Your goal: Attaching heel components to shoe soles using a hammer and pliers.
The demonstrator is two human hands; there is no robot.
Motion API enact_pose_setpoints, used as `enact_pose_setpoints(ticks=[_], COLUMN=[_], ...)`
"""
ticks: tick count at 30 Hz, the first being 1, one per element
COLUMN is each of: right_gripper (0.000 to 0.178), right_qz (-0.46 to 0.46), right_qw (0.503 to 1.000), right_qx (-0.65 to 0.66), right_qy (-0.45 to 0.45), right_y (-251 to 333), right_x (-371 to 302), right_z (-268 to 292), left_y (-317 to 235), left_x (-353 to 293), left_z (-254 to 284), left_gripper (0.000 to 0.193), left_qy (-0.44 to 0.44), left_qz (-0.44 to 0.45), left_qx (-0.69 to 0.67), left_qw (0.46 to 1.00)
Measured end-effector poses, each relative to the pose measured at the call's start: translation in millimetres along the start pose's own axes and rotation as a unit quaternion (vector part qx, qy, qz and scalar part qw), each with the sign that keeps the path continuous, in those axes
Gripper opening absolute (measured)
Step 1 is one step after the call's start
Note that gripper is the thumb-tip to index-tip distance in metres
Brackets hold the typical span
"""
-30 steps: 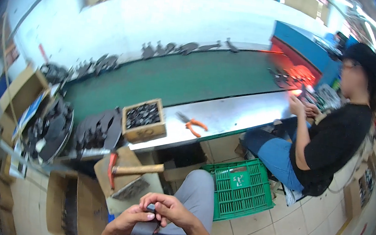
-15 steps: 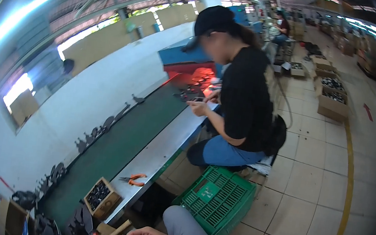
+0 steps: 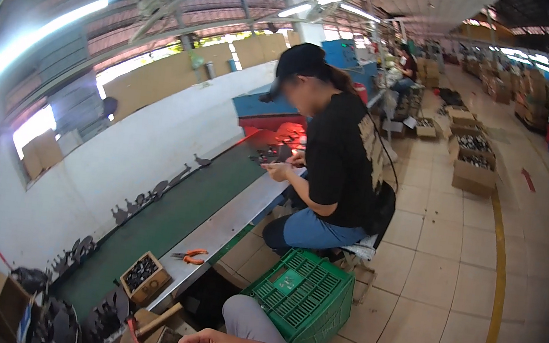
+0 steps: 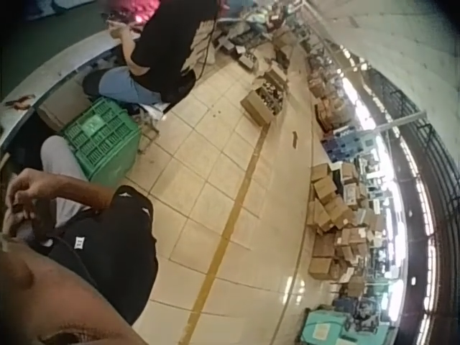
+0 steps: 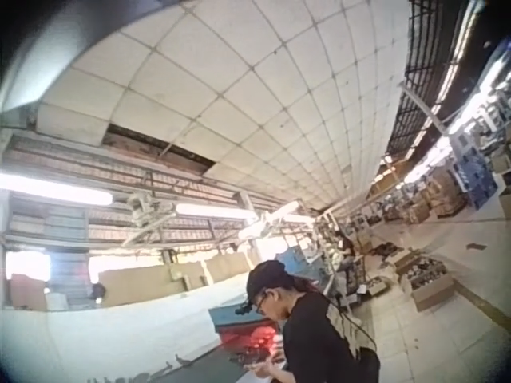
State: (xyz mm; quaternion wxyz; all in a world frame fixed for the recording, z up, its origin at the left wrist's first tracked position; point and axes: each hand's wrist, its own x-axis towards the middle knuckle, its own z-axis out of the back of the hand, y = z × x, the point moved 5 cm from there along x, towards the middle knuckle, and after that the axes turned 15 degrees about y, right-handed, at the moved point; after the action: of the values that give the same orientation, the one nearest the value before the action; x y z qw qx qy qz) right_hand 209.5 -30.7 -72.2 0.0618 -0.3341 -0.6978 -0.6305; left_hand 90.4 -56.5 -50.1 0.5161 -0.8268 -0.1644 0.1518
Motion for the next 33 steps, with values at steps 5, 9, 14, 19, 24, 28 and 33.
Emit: enact_pose_setpoints(ticks=[5,9,14,19,24,28,33], right_gripper=[0.046,0.04,0.029,0.055,0.046,0.043,0.038], right_qz=[0.027,0.042,-0.136,-0.096,-0.407,-0.405,-0.359], right_qw=[0.999,0.992,0.989,0.988,0.887,0.902,0.903], right_qx=[-0.027,-0.091,0.013,-0.079,0.195,0.147,0.096], right_qy=[0.012,0.082,-0.049,-0.086,-0.098,0.033,0.217], right_y=[12.0,8.0,-8.7,-51.0,-91.0,-119.8,-152.4], right_x=[15.2,36.5,30.7,35.7,-5.0,2.3,-17.7], right_z=[-33.3,-50.4,-30.5,-15.0,-27.7,-36.0,-66.8], left_y=[6.5,-3.7,-8.1,20.0,59.2,119.0,190.0], left_x=[-25.6,-57.2,-58.4,-71.8,-121.3,-168.4,-213.7], left_z=[-19.3,-45.8,-24.2,41.3,100.4,88.3,40.6], left_gripper=[0.021,0.019,0.024,0.023,0.033,0.037,0.041], left_qy=[-0.029,-0.099,-0.146,-0.164,-0.35,-0.456,-0.56], left_qz=[-0.08,-0.112,-0.116,-0.171,-0.044,0.026,-0.06], left_qx=[0.042,0.045,0.035,0.072,0.276,0.251,0.08], left_qw=[0.996,0.988,0.982,0.969,0.894,0.854,0.823])
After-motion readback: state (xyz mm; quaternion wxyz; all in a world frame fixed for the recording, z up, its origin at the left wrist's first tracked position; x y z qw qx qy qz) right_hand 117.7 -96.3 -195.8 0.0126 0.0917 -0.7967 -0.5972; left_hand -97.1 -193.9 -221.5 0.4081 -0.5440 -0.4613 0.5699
